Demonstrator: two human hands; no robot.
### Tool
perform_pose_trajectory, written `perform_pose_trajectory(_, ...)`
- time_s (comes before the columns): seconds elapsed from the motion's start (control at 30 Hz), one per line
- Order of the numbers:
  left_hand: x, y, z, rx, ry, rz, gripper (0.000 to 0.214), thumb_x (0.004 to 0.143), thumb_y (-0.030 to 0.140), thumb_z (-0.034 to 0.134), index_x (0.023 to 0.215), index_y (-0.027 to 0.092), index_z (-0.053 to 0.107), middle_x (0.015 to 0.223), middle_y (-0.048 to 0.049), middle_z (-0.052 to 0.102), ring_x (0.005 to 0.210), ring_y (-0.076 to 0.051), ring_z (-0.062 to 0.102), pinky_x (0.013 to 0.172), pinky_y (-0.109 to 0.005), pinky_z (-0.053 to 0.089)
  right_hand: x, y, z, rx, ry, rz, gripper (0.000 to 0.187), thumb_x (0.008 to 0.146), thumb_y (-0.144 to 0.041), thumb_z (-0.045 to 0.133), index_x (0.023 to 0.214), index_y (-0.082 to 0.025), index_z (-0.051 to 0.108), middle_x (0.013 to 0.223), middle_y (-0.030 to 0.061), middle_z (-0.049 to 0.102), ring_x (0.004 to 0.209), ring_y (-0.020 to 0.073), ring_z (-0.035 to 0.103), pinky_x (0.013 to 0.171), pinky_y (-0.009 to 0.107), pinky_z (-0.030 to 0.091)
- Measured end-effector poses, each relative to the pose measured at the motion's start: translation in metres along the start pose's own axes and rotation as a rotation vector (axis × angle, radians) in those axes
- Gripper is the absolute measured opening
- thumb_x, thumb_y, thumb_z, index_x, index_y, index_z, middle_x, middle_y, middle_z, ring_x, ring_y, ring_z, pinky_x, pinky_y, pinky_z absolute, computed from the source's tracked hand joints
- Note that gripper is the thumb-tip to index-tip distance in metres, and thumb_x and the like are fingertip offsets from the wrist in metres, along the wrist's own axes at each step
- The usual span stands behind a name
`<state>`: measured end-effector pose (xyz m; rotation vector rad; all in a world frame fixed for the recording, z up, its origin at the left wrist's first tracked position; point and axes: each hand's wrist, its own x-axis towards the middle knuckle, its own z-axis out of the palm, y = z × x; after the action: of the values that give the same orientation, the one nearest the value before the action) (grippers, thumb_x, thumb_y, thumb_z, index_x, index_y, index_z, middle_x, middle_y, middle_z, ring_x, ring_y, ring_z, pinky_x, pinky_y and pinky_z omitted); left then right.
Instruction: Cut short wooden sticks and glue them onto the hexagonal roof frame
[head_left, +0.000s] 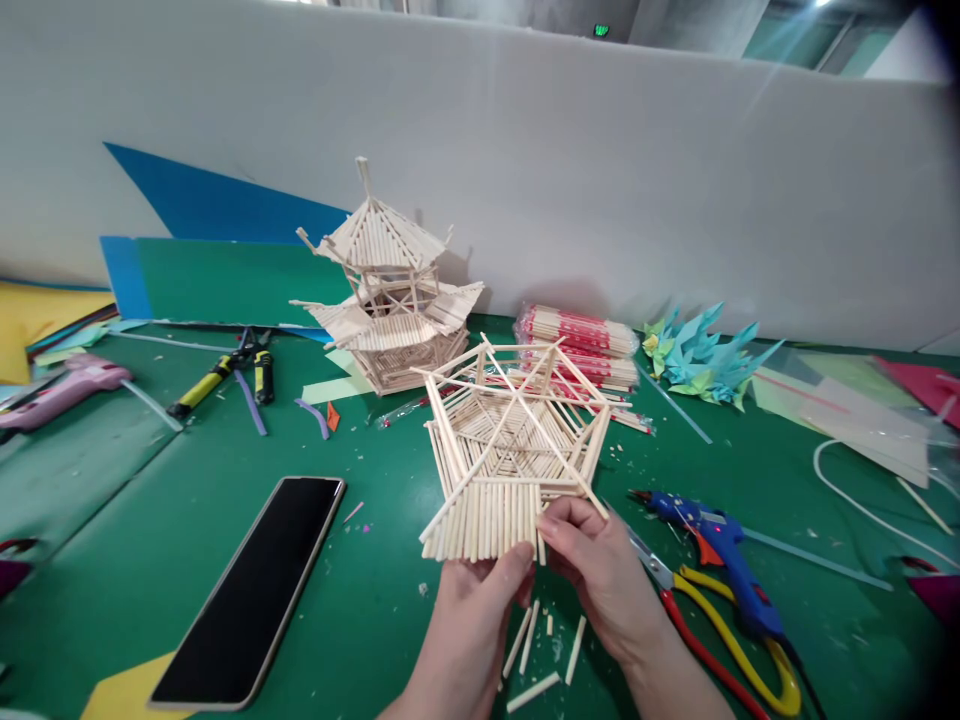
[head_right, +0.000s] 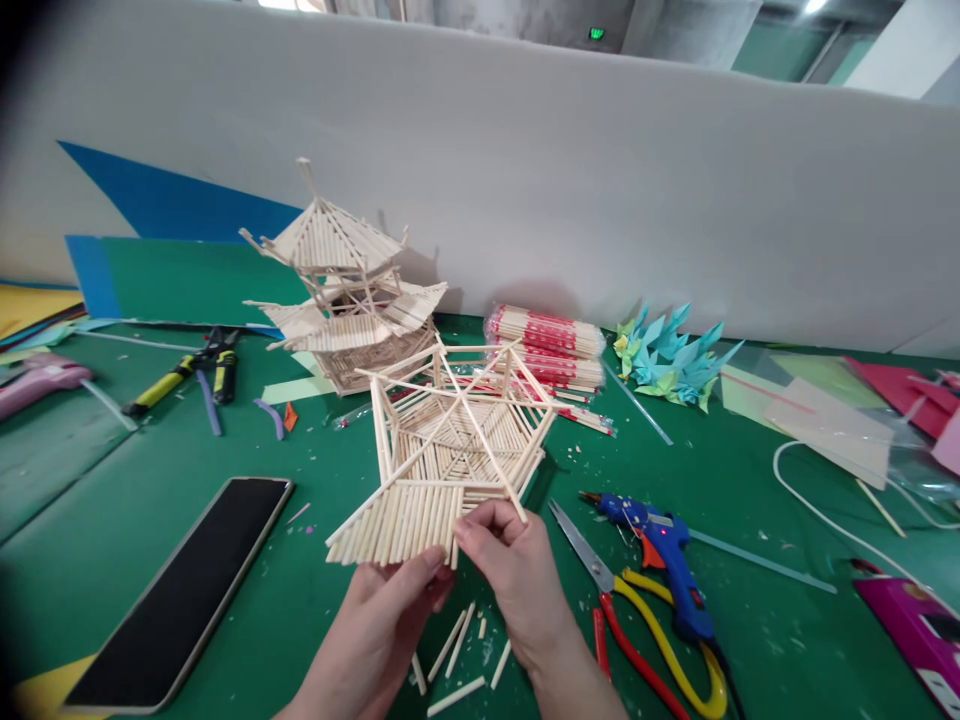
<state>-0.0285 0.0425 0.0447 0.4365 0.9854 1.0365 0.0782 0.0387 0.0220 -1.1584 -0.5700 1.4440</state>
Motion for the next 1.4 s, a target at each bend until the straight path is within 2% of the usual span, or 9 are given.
perform_pose_trajectory(0.17,0.0,0.001,0.0,0.02,0.026,0.014,0.025,0.062,0.015,0.069,0.087,0.015,0.063,0.067,-0.0002,0.061,0.056,-0.01,0.046,0.05,-0.021,0.039,0.001,0.001,0.001,0.018,0.011,0.003,0.021,0.063,-0.03,0.072,0.058,-0.016,0.057,0.051,-0.0052,0.053,0.046,0.008,0.045,0.047,0.021,0.038)
perform_pose_trajectory(0.5,-0.001,0.002,0.001,0.019,0.025,0.005,0.031,0.059,0.016,0.071,0.089,0.014,0.063,0.067,-0.0005,0.063,0.056,-0.011,0.048,0.052,-0.022,0.039,0.0,-0.002,0.005,-0.013,0.029,-0.006,0.024,0.061,-0.033,0.072,0.057,-0.016,0.055,0.049,-0.006,0.048,0.045,0.0066,0.038,0.046,0.02,0.033)
perform_pose_trajectory(0.67,0.0,-0.003,-0.01,0.01,-0.049,-0.016,0.013,0.063,0.025,0.068,0.067,0.013,0.065,0.057,-0.0003,0.058,0.053,-0.012,0.046,0.052,-0.025,0.038,-0.004,-0.004,0.002,-0.058,0.001,-0.018,0.025,0.063,-0.034,0.07,0.057,-0.016,0.054,0.049,-0.0063,0.045,0.046,0.007,0.035,0.046,0.02,0.028)
perform_pose_trajectory(0.8,-0.01,-0.004,-0.022,0.163,-0.124,-0.013,0.013,0.069,0.022,0.06,0.059,0.014,0.063,0.057,0.0005,0.054,0.053,-0.012,0.044,0.053,-0.024,0.036,-0.019,-0.006,-0.008,-0.097,-0.024,-0.017,0.023,0.066,-0.032,0.069,0.058,-0.016,0.055,0.051,-0.0063,0.043,0.048,0.007,0.032,0.046,0.02,0.026)
perform_pose_trajectory(0.9,-0.022,-0.004,-0.024,0.362,-0.206,-0.016,0.017,0.067,0.026,0.066,0.057,0.013,0.062,0.05,0.0039,0.048,0.05,-0.009,0.039,0.049,-0.021,0.031,-0.034,-0.005,-0.019,-0.205,-0.089,-0.026,0.02,0.069,-0.03,0.066,0.059,-0.016,0.055,0.053,-0.0062,0.042,0.051,0.0077,0.033,0.048,0.02,0.026)
perform_pose_trajectory(1.03,-0.029,-0.013,-0.024,0.425,-0.278,-0.14,0.023,0.056,0.033,0.076,0.059,0.012,0.066,0.048,0.0035,0.051,0.044,-0.006,0.037,0.044,-0.019,0.028,-0.054,0.0,-0.033,-0.365,-0.212,-0.059,0.022,0.072,-0.032,0.063,0.06,-0.017,0.055,0.056,-0.0045,0.044,0.054,0.0095,0.035,0.05,0.022,0.028)
perform_pose_trajectory(1.27,-0.032,-0.042,-0.029,0.405,-0.379,-0.382,0.027,0.047,0.035,0.079,0.049,0.013,0.064,0.04,0.0006,0.057,0.035,-0.006,0.04,0.037,-0.018,0.027,-0.074,0.008,-0.046,-0.557,-0.231,-0.162,0.019,0.073,-0.033,0.061,0.062,-0.018,0.06,0.063,-0.0028,0.044,0.053,0.0096,0.037,0.048,0.023,0.029)
perform_pose_trajectory(1.33,-0.036,-0.05,-0.029,0.411,-0.38,-0.356,0.027,0.048,0.036,0.079,0.05,0.013,0.065,0.04,-0.0007,0.059,0.034,-0.006,0.041,0.037,-0.019,0.028,-0.078,0.006,-0.054,-0.624,-0.195,-0.17,0.02,0.076,-0.036,0.058,0.068,-0.019,0.063,0.065,-0.0011,0.049,0.056,0.0114,0.043,0.05,0.024,0.033)
perform_pose_trajectory(1.4,-0.041,-0.056,-0.028,0.43,-0.354,-0.297,0.027,0.051,0.039,0.077,0.056,0.013,0.069,0.044,-0.0026,0.062,0.035,-0.006,0.042,0.038,-0.019,0.031,-0.081,0.002,-0.073,-0.733,-0.018,-0.187,0.021,0.079,-0.04,0.054,0.08,-0.02,0.063,0.07,0.0011,0.054,0.061,0.0139,0.049,0.054,0.025,0.038)
